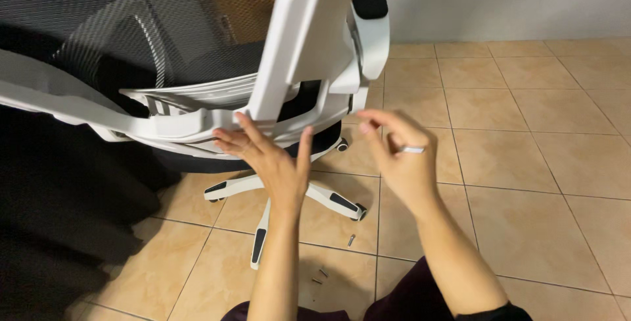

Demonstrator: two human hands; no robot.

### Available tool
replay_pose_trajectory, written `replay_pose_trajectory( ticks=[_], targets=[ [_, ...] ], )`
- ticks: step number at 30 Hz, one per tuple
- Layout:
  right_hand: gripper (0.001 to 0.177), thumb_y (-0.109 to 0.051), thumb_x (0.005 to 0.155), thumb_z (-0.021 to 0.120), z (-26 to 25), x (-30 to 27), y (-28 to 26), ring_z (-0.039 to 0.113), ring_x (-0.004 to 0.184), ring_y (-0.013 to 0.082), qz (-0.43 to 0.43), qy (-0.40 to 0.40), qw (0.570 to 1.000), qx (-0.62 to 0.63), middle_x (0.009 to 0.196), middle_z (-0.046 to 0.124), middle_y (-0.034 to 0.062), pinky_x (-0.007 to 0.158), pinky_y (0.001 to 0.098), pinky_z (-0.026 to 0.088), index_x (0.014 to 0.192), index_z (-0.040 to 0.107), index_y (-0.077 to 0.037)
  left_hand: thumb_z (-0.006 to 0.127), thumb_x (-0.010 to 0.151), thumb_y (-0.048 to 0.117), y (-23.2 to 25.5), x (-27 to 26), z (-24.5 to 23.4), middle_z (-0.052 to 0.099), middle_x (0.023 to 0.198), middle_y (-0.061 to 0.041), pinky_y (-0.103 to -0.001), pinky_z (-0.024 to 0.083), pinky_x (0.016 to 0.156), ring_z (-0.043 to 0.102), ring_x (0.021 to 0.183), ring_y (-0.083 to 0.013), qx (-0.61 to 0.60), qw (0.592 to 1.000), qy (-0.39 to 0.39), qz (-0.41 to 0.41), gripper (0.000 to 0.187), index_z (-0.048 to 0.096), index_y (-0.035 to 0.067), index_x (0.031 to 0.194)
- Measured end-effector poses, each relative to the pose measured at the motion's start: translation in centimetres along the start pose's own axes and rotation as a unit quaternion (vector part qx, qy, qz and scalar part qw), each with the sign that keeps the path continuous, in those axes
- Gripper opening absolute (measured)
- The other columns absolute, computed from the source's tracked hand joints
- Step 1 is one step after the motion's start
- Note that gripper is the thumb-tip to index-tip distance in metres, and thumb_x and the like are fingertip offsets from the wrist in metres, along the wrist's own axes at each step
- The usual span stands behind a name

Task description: The person sits on the floor and uses an Allen key to tighten screws on the underside of an office chair, securing the backrest frame to the seat. The person repositions the chair and continues fastening multiple screws on different sides of the chair frame.

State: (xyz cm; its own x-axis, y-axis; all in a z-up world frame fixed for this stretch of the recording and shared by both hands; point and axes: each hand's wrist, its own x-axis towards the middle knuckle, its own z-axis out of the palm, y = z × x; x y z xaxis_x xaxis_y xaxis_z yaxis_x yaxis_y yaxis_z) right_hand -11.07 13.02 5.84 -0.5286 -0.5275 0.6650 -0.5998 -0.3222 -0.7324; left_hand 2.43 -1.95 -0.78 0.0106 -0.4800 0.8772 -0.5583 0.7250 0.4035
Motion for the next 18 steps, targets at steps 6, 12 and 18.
replay_pose_trajectory(
  ticks=[6, 12, 18],
  targets=[
    [0.018, -0.012, 0.101, 0.071, -1.0, 3.2, 8.0, 0.043, 0.058, 0.0041, 0.005, 0.01, 0.999, -0.031, 0.072, 0.059, -0.0004, 0.052, 0.0237, 0.033, 0.116, 0.065, -0.005, 0.07, 0.101, 0.062, -5.7, 0.1, -3.4, -0.03, 0.167, -0.022, -0.061, -0.001, 0.134, -0.027, 0.158, -0.0407, -0.116, 0.992, 0.039, -0.015, 0.113, -0.005, 0.018, 0.173],
    [0.03, -0.007, 0.102, 0.063, 1.8, -0.4, 11.1, 0.055, 0.071, 0.0107, 0.001, -0.085, 0.996, -0.029, 0.085, 0.062, 0.0035, 0.065, 0.0251, 0.047, 0.131, 0.056, -0.002, 0.053, 0.107, 0.074, -11.0, 2.2, -6.8, -0.025, 0.172, -0.014, -0.057, 0.004, 0.135, -0.015, 0.161, -0.0354, -0.109, 0.992, 0.07, -0.014, 0.099, -0.005, 0.023, 0.17],
    [0.03, 0.002, 0.104, 0.056, 5.8, -3.8, 11.0, 0.061, 0.083, 0.0146, -0.042, -0.137, 0.987, 0.072, 0.097, 0.065, 0.0089, 0.074, 0.0276, 0.051, 0.132, 0.067, -0.001, 0.049, 0.096, 0.085, -9.7, 1.4, -8.9, -0.001, 0.179, -0.018, -0.057, 0.018, 0.136, 0.013, 0.164, -0.038, -0.179, 0.977, 0.092, -0.076, 0.11, 0.0, 0.018, 0.169]
  ],
)
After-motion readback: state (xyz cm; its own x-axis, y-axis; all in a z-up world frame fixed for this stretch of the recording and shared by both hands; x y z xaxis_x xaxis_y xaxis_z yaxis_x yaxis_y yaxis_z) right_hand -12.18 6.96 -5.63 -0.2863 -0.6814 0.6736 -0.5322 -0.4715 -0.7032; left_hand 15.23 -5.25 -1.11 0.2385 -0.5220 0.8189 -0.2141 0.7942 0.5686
